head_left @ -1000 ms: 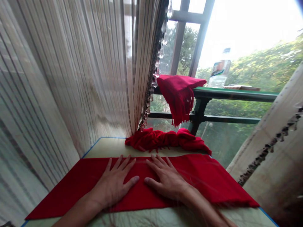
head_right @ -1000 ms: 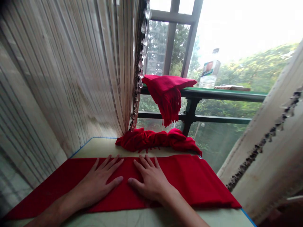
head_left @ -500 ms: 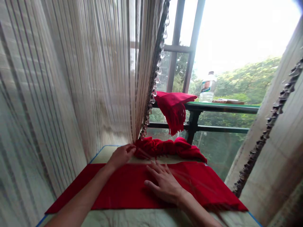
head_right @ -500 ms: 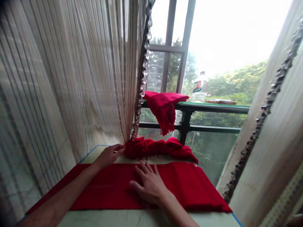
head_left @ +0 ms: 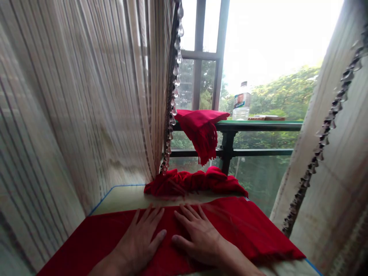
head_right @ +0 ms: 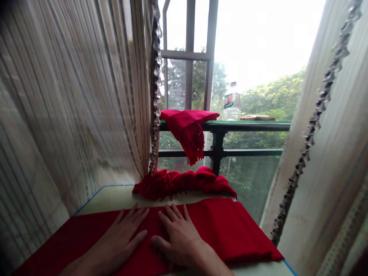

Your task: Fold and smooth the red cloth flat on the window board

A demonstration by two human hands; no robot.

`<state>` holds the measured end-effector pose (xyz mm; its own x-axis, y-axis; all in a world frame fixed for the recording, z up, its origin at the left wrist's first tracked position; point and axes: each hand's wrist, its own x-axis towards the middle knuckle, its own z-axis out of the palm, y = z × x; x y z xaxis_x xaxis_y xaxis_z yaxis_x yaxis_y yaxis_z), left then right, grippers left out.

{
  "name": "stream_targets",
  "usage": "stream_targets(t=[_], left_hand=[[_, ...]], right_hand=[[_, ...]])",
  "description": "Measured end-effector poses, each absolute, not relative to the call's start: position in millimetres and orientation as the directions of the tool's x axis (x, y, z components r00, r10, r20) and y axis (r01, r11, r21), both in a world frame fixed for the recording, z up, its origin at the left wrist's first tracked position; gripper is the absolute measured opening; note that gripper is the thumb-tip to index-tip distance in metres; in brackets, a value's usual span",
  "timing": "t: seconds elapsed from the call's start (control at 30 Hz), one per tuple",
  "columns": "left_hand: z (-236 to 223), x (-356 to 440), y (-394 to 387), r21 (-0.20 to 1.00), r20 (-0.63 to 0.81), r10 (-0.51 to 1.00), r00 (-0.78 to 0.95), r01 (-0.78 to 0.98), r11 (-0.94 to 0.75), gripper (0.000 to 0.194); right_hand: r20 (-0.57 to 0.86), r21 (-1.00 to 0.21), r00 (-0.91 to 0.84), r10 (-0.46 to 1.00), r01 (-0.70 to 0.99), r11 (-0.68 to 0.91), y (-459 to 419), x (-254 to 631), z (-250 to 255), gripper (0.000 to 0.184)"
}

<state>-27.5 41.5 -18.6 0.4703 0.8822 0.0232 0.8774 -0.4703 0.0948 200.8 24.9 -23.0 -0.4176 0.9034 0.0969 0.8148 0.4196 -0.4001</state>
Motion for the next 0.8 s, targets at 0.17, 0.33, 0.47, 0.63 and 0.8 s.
stream_targets(t=[0.17,0.33,0.47,0.63,0.8], left_hand=[[-15.6,-22.6,40.1,0.145,-0.029,0.879,0.477,0.872,-0.468,0.064],[-12.0,-23.3,37.3,0.180,-0.040,0.887,0.461,0.876,-0.447,0.067],[-9.5,-23.2,36.1,0.175,-0.047,0.887,0.459,0.879,-0.445,0.068],[-9.7,-22.1,36.8,0.163,-0.039,0.892,0.450,0.883,-0.439,0.068],[-13.7,-24.3,38.4,0.180,-0.021,0.889,0.458,0.876,-0.448,0.069]], right_hand=[[0.065,-0.388,-0.414,0.908,0.828,0.405,24.4,198.6,-19.7,0.072],[0.061,-0.373,-0.397,0.916,0.842,0.390,23.5,195.6,-17.3,0.067],[0.053,-0.373,-0.414,0.909,0.836,0.403,23.6,196.1,-19.1,0.066],[0.068,-0.367,-0.417,0.906,0.834,0.411,25.8,197.3,-21.0,0.067],[0.081,-0.365,-0.415,0.906,0.833,0.415,25.0,196.0,-19.3,0.067]])
